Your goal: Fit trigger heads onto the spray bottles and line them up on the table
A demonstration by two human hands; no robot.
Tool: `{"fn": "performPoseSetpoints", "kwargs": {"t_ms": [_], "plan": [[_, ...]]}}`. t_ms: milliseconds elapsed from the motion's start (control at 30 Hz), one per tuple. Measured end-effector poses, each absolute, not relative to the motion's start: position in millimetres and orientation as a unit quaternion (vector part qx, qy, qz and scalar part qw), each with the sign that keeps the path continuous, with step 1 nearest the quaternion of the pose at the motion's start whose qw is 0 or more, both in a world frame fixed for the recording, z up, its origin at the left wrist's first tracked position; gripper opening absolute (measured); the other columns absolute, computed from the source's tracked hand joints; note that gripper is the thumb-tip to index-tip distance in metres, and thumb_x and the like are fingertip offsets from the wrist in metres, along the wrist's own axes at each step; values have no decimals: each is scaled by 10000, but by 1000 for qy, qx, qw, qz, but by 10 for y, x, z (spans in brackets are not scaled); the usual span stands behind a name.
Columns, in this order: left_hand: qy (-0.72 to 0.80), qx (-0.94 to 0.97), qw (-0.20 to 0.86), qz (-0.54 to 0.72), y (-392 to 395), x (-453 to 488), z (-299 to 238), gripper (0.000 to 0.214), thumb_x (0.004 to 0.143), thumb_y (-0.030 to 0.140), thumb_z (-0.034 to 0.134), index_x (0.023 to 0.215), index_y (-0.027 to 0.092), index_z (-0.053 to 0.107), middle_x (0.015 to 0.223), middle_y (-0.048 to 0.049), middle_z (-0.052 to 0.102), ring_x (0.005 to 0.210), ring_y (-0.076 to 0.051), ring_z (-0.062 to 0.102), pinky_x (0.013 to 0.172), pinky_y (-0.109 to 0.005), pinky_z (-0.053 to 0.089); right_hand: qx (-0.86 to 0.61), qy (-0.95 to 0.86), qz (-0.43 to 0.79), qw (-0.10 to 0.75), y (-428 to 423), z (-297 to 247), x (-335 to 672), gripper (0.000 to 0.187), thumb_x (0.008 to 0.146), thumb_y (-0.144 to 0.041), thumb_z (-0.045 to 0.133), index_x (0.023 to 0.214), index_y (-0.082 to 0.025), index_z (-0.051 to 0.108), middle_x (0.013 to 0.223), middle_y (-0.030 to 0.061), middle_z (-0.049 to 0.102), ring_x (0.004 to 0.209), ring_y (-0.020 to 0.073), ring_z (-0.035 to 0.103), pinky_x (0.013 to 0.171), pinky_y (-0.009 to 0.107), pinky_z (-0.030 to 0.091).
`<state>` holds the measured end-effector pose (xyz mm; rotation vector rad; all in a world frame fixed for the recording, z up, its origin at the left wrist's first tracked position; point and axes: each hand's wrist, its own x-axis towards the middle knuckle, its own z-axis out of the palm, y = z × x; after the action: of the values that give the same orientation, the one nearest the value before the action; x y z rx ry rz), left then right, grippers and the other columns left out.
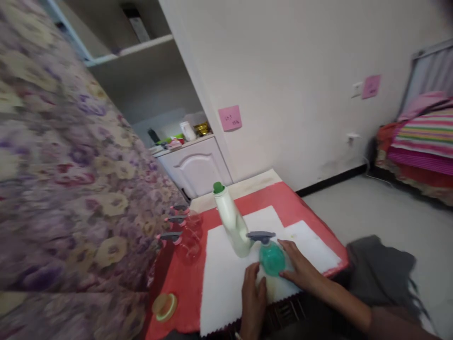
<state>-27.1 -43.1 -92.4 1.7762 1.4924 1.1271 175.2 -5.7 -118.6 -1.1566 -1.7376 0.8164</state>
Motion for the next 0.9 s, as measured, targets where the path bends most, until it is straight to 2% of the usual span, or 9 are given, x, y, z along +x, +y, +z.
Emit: {"fn": "performPoseSetpoints", "kwargs": {"t_ms": [133,267,367,433,500,600,667,767,900], "plan": [[562,649,309,410,-518,-136,-904,294,866,364,522,1076,179,615,1012,-92,694,890,-217,668,829,-364,543,-529,-710,249,393,-243,-1008,2294,577,720,-157,624,1281,-261,543,1278,102,530,1166,289,528,1016,442,438],[408,754,433,277,-679,199,-1034,254,849,261,521,1072,195,624,953,-65,708,861,-189,670,804,-307,539,-680,-651,110,318,-497,-1013,3094,338,755,-160,574,1071,-229,671,1066,123,603,1001,322,562,918,486,465],[306,812,463,181,-754,572,-1153,452,745,156,585,1193,206,583,1153,-82,664,1018,-208,637,934,-350,502,-734,-600,35,316,-702,-1161,3574,333,729,-194,605,1054,-227,668,1101,132,576,1027,334,549,900,478,473],[266,836,458,147,-767,821,-1227,629,695,136,623,1309,208,509,1365,-109,543,1248,-255,511,1085,-423,387,-754,-563,8,338,-832,-1276,3775,380,756,-297,614,1131,-236,622,1138,127,565,1040,332,550,913,485,469],[231,859,446,102,-773,1039,-1302,736,664,126,651,1370,193,452,1463,-132,442,1351,-285,400,1142,-461,303,-778,-513,11,362,-961,-1363,3893,419,787,-434,589,1146,-218,586,1087,126,584,988,318,579,881,472,487],[250,863,435,51,-813,1304,-1397,825,662,163,686,1426,151,375,1493,-173,386,1381,-320,342,1150,-499,271,-815,-447,79,360,-1132,-1400,3967,426,779,-598,556,972,-221,596,950,92,641,802,271,626,717,395,516],[292,857,420,53,-860,1448,-1418,858,643,223,729,1421,132,377,1483,-192,378,1366,-358,336,1135,-530,271,-834,-417,121,340,-1203,-1368,3985,415,766,-649,547,827,-241,588,826,52,671,701,245,627,623,350,483],[321,868,367,95,-904,1615,-1354,695,640,194,694,1305,145,501,1347,-171,492,1237,-358,437,1062,-525,337,-846,-384,152,338,-1200,-1302,4015,428,770,-663,526,676,-247,564,642,14,660,624,231,619,557,310,419],[246,915,301,103,-853,1707,-1213,355,659,60,506,972,180,623,1067,-106,593,1002,-267,533,902,-431,430,-813,-351,171,432,-1048,-1309,4072,421,756,-614,530,565,-238,522,501,-2,597,526,197,574,498,279,381]]}}
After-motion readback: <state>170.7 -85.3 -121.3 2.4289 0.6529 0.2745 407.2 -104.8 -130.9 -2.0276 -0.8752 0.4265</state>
